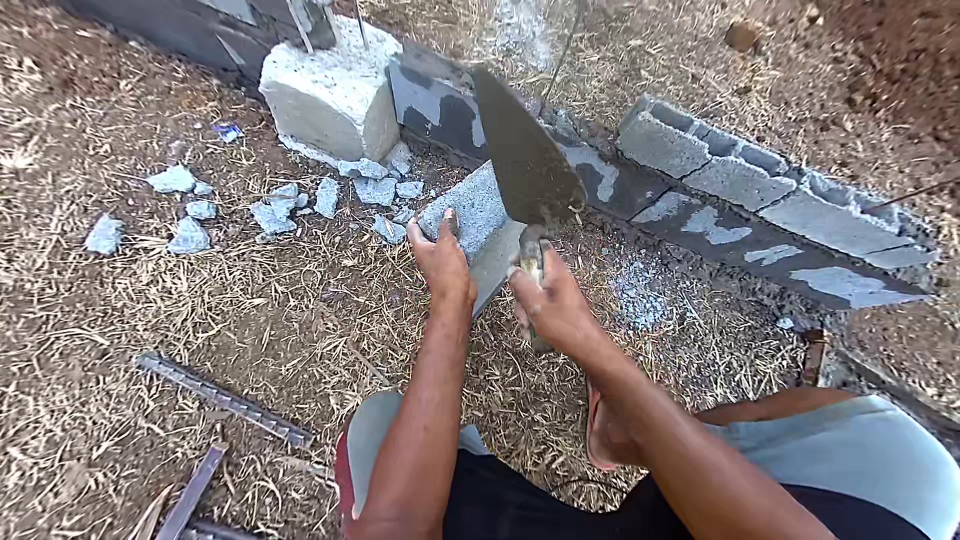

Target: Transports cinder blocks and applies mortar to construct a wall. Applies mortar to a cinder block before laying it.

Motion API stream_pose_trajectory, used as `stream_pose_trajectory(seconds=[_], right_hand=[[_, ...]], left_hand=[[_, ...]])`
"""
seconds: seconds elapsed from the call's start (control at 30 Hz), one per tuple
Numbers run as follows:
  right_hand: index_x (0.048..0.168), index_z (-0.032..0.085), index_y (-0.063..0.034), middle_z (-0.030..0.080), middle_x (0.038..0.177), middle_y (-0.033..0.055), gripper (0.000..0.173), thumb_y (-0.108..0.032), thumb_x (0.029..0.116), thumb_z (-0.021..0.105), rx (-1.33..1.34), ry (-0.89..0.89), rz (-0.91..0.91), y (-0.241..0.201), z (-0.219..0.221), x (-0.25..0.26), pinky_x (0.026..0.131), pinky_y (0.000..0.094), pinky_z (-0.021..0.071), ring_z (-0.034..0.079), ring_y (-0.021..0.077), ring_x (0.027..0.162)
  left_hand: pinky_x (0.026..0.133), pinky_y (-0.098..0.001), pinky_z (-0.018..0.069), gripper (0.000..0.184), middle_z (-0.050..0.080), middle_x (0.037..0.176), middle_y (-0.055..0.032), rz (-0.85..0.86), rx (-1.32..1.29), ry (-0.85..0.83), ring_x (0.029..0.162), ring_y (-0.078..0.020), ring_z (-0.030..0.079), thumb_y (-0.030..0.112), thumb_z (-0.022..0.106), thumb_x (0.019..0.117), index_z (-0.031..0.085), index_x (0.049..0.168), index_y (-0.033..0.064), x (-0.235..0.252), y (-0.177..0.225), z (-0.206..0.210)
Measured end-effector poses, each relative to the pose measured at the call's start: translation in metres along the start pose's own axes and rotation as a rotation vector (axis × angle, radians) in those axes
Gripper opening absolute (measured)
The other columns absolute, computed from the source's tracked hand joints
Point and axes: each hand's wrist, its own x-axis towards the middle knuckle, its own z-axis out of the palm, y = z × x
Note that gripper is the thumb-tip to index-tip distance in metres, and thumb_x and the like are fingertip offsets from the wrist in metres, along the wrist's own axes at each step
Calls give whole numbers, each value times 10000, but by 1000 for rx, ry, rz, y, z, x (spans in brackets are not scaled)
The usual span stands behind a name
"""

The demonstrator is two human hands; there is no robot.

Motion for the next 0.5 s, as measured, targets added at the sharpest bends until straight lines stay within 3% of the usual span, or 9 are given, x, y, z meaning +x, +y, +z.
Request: stream_pose_trajectory(seconds=[0.17,0.3,0.43,0.5], right_hand=[[1349,456,-73,573,647,23,386,-225,1003,536,-87,98,-174,5,9,-5,470,350,564,592,155,479],[1357,473,-75,584,671,54,361,-240,1042,534,-77,6,-36,3,13,2,501,368,574,606,180,506],[1310,466,-72,575,641,11,356,-208,993,553,-22,140,-291,-6,17,-12,454,337,567,597,144,480],[1342,435,-75,566,645,29,381,-205,1001,543,17,82,-203,8,24,-9,468,353,566,595,160,485]], left_hand=[[1009,-411,546,508,558,1369,-143,-7,-16,23,1218,-213,605,165,596,1041,373,1490,78,4,4,2],[1011,-414,550,504,564,1364,-145,34,-2,3,1215,-212,611,171,582,1046,371,1491,64,4,2,3],[1017,-427,551,538,551,1386,-144,3,-8,9,1231,-219,605,173,586,1046,341,1515,80,-1,0,2],[1004,-413,556,516,566,1359,-140,30,16,3,1208,-207,616,177,590,1045,364,1497,75,-4,-3,2]])
